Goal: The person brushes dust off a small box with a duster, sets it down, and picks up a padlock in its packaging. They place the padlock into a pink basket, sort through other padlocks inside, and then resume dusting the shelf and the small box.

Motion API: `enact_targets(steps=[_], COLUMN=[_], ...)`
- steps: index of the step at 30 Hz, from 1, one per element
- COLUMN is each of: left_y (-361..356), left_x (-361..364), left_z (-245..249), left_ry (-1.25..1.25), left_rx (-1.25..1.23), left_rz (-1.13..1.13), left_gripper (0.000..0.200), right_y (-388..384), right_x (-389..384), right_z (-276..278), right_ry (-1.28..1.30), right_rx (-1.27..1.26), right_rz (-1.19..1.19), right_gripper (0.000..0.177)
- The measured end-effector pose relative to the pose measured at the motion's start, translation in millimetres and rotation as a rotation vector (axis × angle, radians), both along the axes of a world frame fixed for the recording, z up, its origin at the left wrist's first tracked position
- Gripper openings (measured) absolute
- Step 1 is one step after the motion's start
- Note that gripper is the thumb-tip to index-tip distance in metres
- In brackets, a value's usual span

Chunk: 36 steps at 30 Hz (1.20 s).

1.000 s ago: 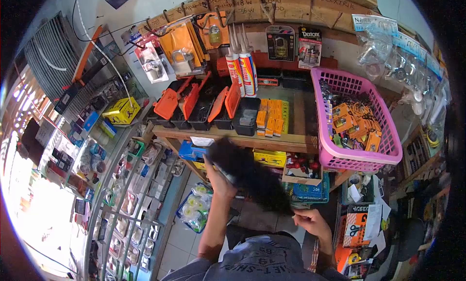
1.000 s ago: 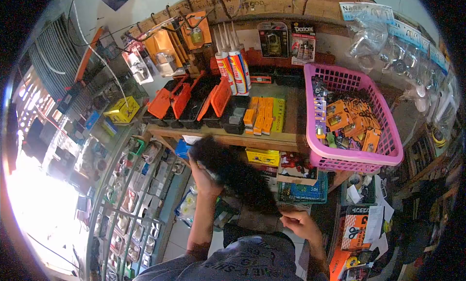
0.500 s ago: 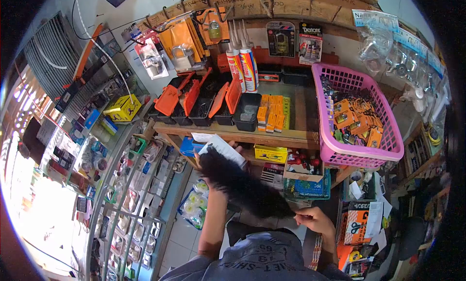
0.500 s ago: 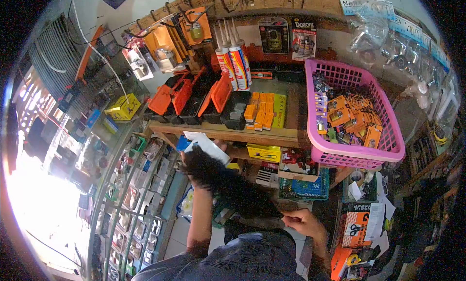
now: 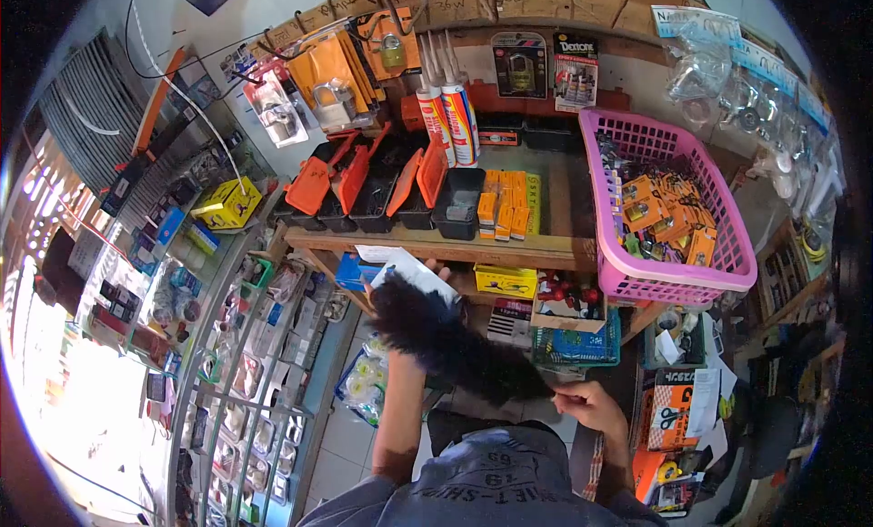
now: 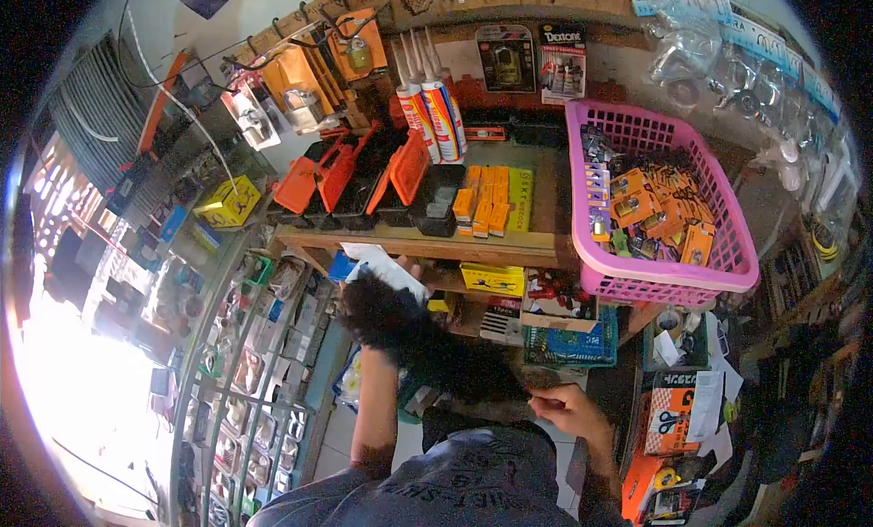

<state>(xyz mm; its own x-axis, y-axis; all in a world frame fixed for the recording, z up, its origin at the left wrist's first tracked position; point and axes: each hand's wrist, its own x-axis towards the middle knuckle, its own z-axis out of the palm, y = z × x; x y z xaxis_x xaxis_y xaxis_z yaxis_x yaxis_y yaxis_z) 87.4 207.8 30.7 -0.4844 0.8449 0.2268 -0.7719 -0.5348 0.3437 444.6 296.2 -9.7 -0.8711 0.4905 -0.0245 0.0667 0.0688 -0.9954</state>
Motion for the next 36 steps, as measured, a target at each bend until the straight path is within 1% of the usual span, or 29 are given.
enact_targets(steps=[1, 2, 4, 5, 6, 8, 10, 11, 12, 13, 14, 15, 16, 17, 18, 19, 20, 21, 22, 23, 24, 25, 26, 28, 30, 32, 33, 34, 36], left_y=[1, 0, 6, 6, 8, 8, 5, 4, 6, 7, 8, 5, 6, 7, 7, 6, 6, 7, 6, 5, 6, 8, 11, 12, 10, 10, 12, 11, 14], left_x=[14, 23, 35, 34, 17, 33, 37, 42, 35, 31, 28, 31, 38, 38, 38, 30, 26, 24, 28, 33, 36, 37, 38, 37, 35, 39, 42, 25, 28], left_z=[19, 37, 57, 50, 15, 40, 50, 57, 43, 38, 34, 28, 43, 44, 44, 25, 18, 10, 20, 33, 40, 39, 40, 37, 33, 42, 45, 12, 7], left_ry=[0.071, 0.098, -0.105, -0.073, 0.133, 0.054, -0.076, -0.099, -0.087, 0.01, 0.108, 0.076, -0.092, -0.116, -0.14, 0.011, 0.163, 0.185, 0.189, 0.067, -0.058, -0.054, -0.109, -0.04, 0.08, -0.133, -0.177, 0.153, 0.009], left_rx=[0.04, -0.028, -0.179, -0.179, 0.046, 0.203, -0.231, -0.221, -0.193, -0.172, -0.151, 0.046, -0.212, -0.206, -0.198, -0.071, 0.056, -0.213, -0.208, -0.224, -0.237, -0.251, -0.21, -0.101, 0.065, -0.146, -0.164, -0.063, 0.02], left_rz=[0.045, 0.12, 0.252, 0.247, 0.101, 0.034, 0.237, 0.232, 0.18, 0.12, 0.059, 0.025, 0.178, 0.174, 0.17, 0.062, -0.047, 0.092, 0.088, 0.157, 0.224, 0.248, 0.226, 0.142, 0.015, 0.12, 0.128, 0.004, -0.071], left_gripper=[0.074, 0.073, 0.072, 0.068, 0.068, 0.067, 0.067, 0.057, 0.067, 0.067, 0.067, 0.067, 0.066, 0.067, 0.067, 0.067, 0.067, 0.066, 0.066, 0.062, 0.059, 0.058, 0.058, 0.059, 0.061, 0.058, 0.059, 0.065, 0.064], right_y=[-1, -3, -4, -3, -1, 2, 3, 3, 2, 2, 1, 1, 1, 2, 4, 5, 4, 1, 1, 2, 4, 5, 5, 7, 7, 6, 11, 12, 10], right_x=[-4, -8, -13, -12, -12, -14, -16, -15, -13, -14, -15, -17, -18, -16, -13, -11, -12, -14, -15, -16, -15, -12, -9, -9, -9, -9, -4, -3, -4], right_z=[4, 4, 2, 1, 1, -3, -4, 0, 7, 11, 9, 6, 3, 1, -2, -3, 3, 11, 16, 11, 0, -5, -5, -1, 3, 13, 7, 5, 4], right_ry=[0.008, 0.007, 0.085, 0.083, 0.047, 0.018, 0.135, 0.133, 0.059, -0.014, -0.013, 0.054, 0.119, 0.118, 0.108, 0.1, 0.101, 0.058, 0.018, 0.024, 0.076, 0.127, 0.13, 0.049, 0.056, 0.011, -0.019, -0.016, 0.077], right_rx=[0.001, 0.001, -0.034, -0.036, -0.021, -0.003, 0.021, 0.022, 0.067, 0.111, 0.109, 0.076, 0.043, 0.042, 0.052, 0.063, 0.064, 0.029, -0.003, 0.005, 0.01, 0.018, 0.036, 0.173, 0.123, 0.135, 0.177, 0.183, 0.163], right_rz=[-0.046, -0.047, -0.083, -0.082, -0.061, -0.045, -0.152, -0.15, -0.075, -0.001, -0.001, -0.087, -0.174, -0.175, -0.071, 0.033, 0.031, -0.018, -0.069, -0.076, -0.072, -0.069, -0.081, 0.068, -0.026, -0.076, 0.051, 0.045, 0.006], right_gripper=[0.034, 0.034, 0.036, 0.036, 0.036, 0.036, 0.035, 0.035, 0.035, 0.034, 0.034, 0.034, 0.034, 0.034, 0.035, 0.036, 0.036, 0.037, 0.037, 0.037, 0.035, 0.034, 0.034, 0.036, 0.037, 0.037, 0.038, 0.038, 0.038])
